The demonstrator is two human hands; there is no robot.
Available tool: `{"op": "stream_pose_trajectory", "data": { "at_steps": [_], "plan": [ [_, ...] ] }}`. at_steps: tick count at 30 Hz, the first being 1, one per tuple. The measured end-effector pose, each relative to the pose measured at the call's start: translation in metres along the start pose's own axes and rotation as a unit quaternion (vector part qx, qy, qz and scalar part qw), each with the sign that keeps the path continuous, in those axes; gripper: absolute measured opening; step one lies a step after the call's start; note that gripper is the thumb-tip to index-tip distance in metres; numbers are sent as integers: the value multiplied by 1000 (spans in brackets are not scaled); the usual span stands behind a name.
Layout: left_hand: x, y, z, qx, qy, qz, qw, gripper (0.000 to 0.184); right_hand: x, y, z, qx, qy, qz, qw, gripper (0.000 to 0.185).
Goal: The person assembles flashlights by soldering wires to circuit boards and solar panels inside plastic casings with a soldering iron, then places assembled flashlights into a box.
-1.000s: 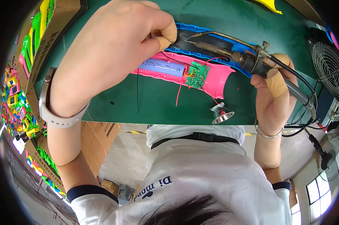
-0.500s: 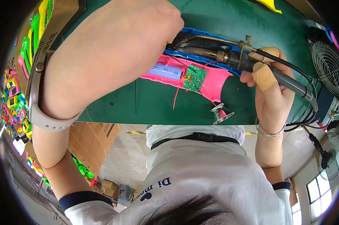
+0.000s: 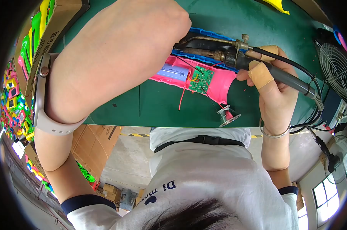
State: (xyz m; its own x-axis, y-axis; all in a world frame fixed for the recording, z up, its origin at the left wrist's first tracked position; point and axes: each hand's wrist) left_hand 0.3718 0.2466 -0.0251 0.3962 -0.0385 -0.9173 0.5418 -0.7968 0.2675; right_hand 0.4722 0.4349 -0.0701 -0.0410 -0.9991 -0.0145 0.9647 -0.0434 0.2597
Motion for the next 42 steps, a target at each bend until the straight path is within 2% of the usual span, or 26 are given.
{"op": "stream_pose_trajectory", "data": {
  "at_steps": [8, 11, 17, 24, 42],
  "plan": [
    [0, 0, -1, -6, -8, 5, 1000, 3, 2, 1, 2, 11, -3, -8, 1000, 22],
    [1, 0, -2, -5, -2, -3, 1000, 3, -2, -1, 2, 13, -48, -13, 999, 18],
    [2, 1, 0, 6, 0, -17, 1000, 3, -25, 13, -2, -9, -68, -94, 993, 22],
    [1, 1, -3, -4, -12, -13, 1000, 2, -38, 22, -11, -59, -109, -99, 987, 28],
    [1, 3, -10, -2, -92, -30, 995, 1, -40, 25, -15, -54, -103, -111, 987, 29]
  ]
}}
Point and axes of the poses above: each hand's wrist, its own y-axis away from the middle knuckle, its own x-axis out of the palm, z = x × y, and after that the axes turned 3 degrees about y, right-handed
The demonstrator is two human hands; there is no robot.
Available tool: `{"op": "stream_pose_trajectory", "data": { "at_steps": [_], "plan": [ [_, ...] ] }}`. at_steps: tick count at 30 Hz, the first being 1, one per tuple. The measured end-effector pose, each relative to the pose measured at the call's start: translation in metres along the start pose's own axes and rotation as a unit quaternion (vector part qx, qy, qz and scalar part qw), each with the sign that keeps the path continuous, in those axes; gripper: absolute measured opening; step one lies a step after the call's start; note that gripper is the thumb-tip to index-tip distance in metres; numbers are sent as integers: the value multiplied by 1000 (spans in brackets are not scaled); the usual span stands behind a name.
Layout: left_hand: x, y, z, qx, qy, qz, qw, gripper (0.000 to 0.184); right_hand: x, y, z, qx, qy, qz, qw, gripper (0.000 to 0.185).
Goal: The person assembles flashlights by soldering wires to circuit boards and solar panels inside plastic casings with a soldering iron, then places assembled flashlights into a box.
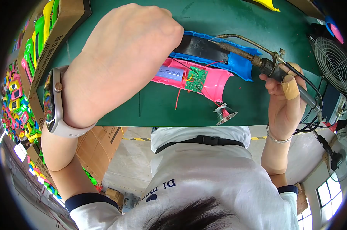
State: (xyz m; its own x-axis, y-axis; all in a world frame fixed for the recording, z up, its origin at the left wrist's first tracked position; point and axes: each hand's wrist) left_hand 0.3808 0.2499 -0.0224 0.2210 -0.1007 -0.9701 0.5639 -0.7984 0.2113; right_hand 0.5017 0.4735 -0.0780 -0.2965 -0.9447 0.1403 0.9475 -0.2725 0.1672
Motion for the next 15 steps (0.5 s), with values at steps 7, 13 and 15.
{"op": "stream_pose_trajectory", "data": {
  "at_steps": [7, 13, 15],
  "plan": [
    [7, 23, 3, -16, -4, -79, 997, 14, -1, 1, 3, -8, -8, 1, 1000, 28],
    [25, 56, 10, 70, 115, -174, 975, 37, -2, 4, 8, -47, -18, -40, 998, 29],
    [51, 59, 9, 102, 125, -198, 967, 41, -4, 6, 9, -46, -17, -40, 998, 29]
  ]
}}
Point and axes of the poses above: each hand's wrist, its own y-axis away from the middle knuckle, its own x-axis out of the palm, z = x × y, and after that the axes turned 3 degrees about y, right-handed
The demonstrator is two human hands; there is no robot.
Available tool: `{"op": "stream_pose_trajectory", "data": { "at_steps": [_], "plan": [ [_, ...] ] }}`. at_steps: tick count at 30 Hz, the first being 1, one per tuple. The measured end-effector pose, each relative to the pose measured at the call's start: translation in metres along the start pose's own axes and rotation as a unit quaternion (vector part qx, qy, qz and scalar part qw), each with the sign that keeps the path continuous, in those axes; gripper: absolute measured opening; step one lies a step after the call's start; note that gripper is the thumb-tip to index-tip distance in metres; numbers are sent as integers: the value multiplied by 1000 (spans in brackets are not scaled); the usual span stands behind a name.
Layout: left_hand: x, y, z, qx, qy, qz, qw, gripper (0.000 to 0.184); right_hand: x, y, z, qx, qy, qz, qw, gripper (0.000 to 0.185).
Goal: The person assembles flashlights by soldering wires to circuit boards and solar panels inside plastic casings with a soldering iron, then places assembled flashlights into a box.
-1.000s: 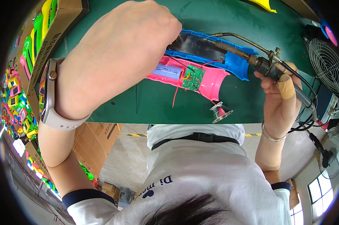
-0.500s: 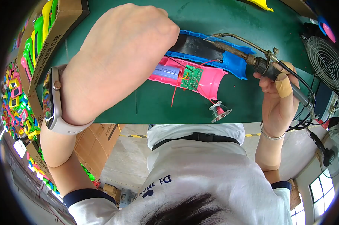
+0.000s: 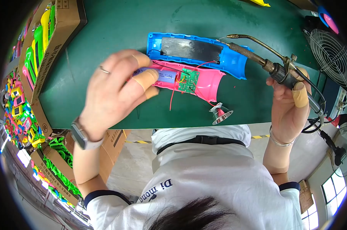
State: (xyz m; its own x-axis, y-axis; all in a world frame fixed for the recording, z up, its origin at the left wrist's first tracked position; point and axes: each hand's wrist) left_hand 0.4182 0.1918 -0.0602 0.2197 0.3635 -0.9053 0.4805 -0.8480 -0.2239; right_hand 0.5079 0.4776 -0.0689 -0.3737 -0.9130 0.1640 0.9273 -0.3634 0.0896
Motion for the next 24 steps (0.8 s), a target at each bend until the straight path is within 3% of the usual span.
{"op": "stream_pose_trajectory", "data": {
  "at_steps": [3, 7, 10, 14, 18, 22, 24],
  "plan": [
    [29, 8, -9, -54, -22, -94, 994, 45, -1, 4, 1, 0, -5, 2, 1000, 30],
    [36, 1, -28, -97, -60, -122, 986, 45, -2, 16, -3, 5, -13, -12, 1000, 28],
    [46, -2, -32, -3, -37, -175, 984, 41, -3, 26, -6, 22, -29, -22, 999, 28],
    [49, -12, -36, -22, 19, -187, 982, 31, -7, 37, -11, 47, -47, -22, 998, 33],
    [59, -19, -44, -160, 172, -251, 939, 24, -8, 44, -13, 64, -53, -45, 996, 38],
    [52, -25, -49, -155, 100, -210, 960, 21, -7, 49, -13, 75, -61, -58, 994, 41],
    [46, -27, -56, -201, 84, -170, 961, 18, -6, 50, -11, 81, -69, -62, 992, 43]
  ]
}}
Point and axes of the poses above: each hand's wrist, its own y-axis away from the middle knuckle, its own x-axis out of the palm, z = x × y, and after that the axes turned 3 degrees about y, right-handed
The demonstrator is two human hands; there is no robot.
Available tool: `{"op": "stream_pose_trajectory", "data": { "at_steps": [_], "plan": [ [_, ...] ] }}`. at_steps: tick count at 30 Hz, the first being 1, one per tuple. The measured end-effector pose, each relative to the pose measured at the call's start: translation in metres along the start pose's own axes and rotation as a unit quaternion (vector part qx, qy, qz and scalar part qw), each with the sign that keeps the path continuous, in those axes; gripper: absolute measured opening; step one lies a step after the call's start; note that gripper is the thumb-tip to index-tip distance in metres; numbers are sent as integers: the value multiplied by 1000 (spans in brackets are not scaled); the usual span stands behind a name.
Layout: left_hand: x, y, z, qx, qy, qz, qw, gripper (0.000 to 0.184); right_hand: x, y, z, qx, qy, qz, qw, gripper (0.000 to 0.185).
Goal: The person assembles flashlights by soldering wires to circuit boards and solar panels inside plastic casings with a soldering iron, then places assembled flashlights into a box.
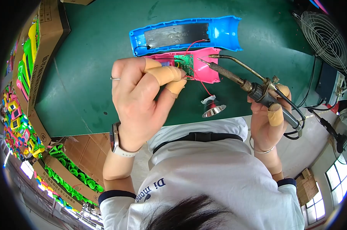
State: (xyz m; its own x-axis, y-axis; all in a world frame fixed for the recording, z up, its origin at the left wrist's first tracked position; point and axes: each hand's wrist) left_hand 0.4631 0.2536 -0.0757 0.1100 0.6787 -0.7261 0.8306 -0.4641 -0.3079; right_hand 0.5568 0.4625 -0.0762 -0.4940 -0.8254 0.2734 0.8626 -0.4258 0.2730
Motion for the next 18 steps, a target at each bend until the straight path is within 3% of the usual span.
{"op": "stream_pose_trajectory", "data": {
  "at_steps": [7, 10, 18],
  "plan": [
    [-4, -7, -13, -77, -39, 38, 996, 18, 8, 6, 3, 32, 36, -13, 999, 37],
    [-5, -8, -14, -70, -50, 49, 995, 18, 3, 4, 0, 33, 58, 50, 996, 35],
    [-5, -8, -14, -77, -47, 50, 995, 18, 11, 2, -2, 37, 61, 65, 995, 27]
  ]
}}
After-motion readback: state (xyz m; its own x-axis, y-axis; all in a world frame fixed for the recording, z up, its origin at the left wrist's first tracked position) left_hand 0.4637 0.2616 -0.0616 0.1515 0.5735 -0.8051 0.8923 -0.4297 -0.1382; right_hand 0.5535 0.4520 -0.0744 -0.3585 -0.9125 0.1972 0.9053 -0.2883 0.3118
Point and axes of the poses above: each hand's wrist, its own y-axis away from the middle knuckle, its own x-axis out of the palm, z = x × y, and after that the axes turned 3 degrees about y, right-handed
